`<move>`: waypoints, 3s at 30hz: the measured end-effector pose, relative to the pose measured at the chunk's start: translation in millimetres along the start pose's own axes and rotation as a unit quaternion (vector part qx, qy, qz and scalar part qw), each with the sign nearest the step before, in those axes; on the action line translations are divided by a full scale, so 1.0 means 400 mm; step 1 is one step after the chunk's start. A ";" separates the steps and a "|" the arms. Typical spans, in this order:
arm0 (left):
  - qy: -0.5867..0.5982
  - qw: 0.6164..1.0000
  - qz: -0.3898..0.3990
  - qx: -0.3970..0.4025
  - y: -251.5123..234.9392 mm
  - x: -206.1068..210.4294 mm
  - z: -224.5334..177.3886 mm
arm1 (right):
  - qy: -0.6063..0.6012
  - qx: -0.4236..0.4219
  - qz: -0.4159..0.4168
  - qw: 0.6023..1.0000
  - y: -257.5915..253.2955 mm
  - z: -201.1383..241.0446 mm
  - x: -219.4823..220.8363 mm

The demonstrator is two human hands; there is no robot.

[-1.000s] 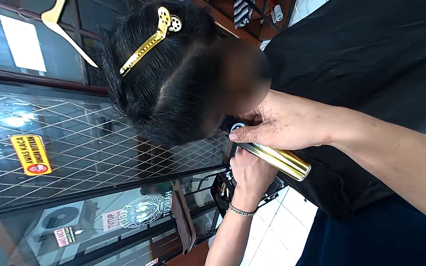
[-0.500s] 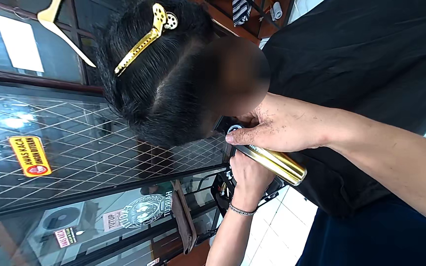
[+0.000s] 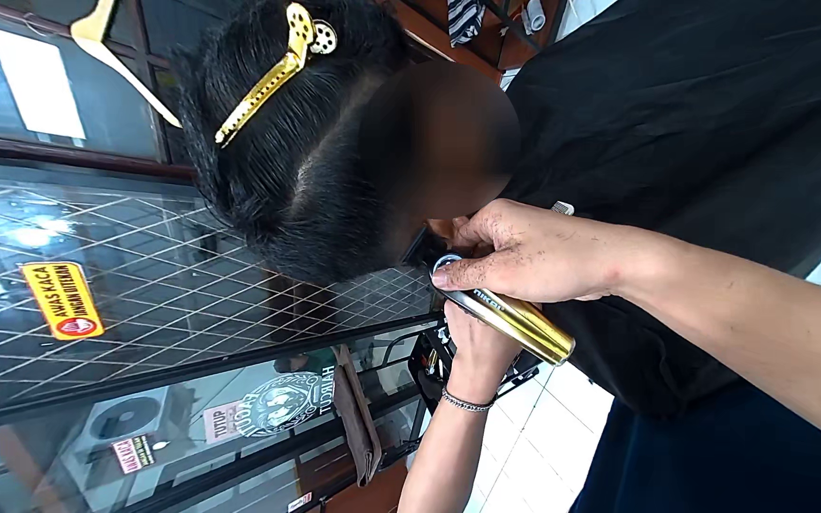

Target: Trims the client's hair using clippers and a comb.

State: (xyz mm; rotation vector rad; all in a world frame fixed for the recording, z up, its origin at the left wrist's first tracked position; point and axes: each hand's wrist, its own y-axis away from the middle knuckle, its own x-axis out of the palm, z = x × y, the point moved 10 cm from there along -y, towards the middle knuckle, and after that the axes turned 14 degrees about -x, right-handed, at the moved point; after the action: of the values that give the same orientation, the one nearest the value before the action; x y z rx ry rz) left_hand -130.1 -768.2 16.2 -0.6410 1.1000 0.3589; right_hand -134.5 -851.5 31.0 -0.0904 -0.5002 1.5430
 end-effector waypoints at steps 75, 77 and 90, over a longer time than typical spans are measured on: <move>-0.089 0.989 0.118 0.008 -0.034 -0.019 -0.007 | 0.005 0.104 -0.087 0.991 0.085 -0.053 -0.198; -0.098 0.987 0.127 -0.009 -0.053 0.000 -0.005 | 0.032 0.142 -0.061 0.988 0.076 -0.065 -0.192; -0.125 0.981 0.137 -0.056 -0.060 0.039 0.022 | 0.209 0.157 0.013 0.965 0.021 -0.044 -0.177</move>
State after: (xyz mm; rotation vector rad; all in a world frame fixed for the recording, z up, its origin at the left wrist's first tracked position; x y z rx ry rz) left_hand -103.7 -781.8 11.7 -0.5265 0.9321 0.7235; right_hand -132.3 -915.0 -5.7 -0.1732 0.0805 1.5563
